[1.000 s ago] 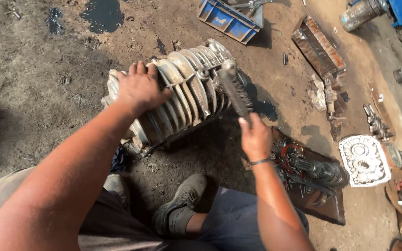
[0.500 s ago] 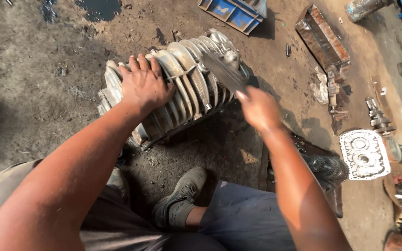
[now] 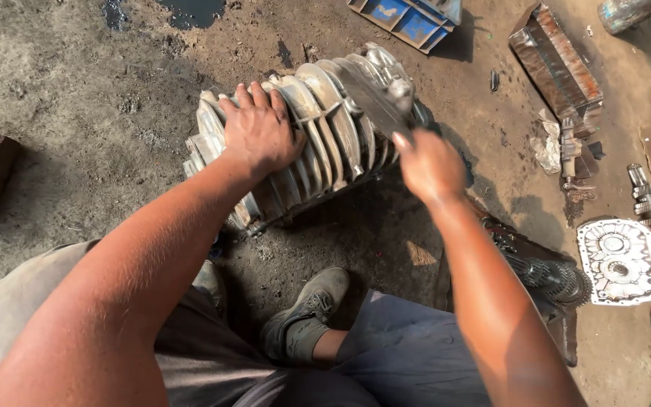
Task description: The person scrubs the exterior of a dirty engine block using a wire brush. They hold the block with one hand and scrub the cooling fins and surfaces with the other, rotating the block to access different areas.
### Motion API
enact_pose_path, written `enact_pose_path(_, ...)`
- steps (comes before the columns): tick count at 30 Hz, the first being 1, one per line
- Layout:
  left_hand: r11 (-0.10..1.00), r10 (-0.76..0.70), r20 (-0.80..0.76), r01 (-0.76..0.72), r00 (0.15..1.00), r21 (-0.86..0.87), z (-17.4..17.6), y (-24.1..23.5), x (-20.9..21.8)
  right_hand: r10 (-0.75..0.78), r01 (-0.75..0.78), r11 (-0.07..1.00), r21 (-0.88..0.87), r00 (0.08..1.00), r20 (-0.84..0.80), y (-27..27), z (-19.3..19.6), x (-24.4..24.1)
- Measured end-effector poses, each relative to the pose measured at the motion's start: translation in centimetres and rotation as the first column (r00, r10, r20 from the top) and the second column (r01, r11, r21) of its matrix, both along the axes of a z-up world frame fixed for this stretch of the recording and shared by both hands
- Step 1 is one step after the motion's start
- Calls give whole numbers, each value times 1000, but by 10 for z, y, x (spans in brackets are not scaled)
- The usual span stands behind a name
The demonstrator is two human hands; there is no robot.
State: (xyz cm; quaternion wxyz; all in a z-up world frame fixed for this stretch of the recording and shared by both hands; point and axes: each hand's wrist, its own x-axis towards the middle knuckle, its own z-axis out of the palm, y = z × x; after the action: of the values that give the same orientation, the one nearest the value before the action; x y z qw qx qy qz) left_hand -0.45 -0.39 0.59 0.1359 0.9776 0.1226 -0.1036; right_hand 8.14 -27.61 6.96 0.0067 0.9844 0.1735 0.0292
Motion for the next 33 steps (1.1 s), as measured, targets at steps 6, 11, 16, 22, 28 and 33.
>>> enact_pose_path(6, 999, 29, 25, -29, 999, -24, -3, 1, -1, -277, 312, 940, 140, 934, -225, -75, 14, -36)
enact_pose_path(11, 996, 55, 82, -49, 995, -79, -4, -1, 1, 13, -19, 993, 112, 999, 46, 0, -5, 3)
enact_pose_path(16, 1000, 19, 59, -18, 998, -17, 1, 2, -3, -19, 127, 934, 334, 951, -308, -3, 13, 26)
enact_pose_path(22, 1000, 5, 20, -6, 1000, 31, -9, 0, 6, -224, 440, 795, 419, 853, -471, -97, 102, 27)
enact_pose_path(28, 999, 27, 68, -28, 997, 23, -11, -4, 2, -63, 225, 889, 399, 923, -381, -19, 46, 67)
enact_pose_path(33, 1000, 19, 86, -19, 996, -4, -5, 2, 4, 32, 113, 867, 485, 959, -281, 2, 41, 84)
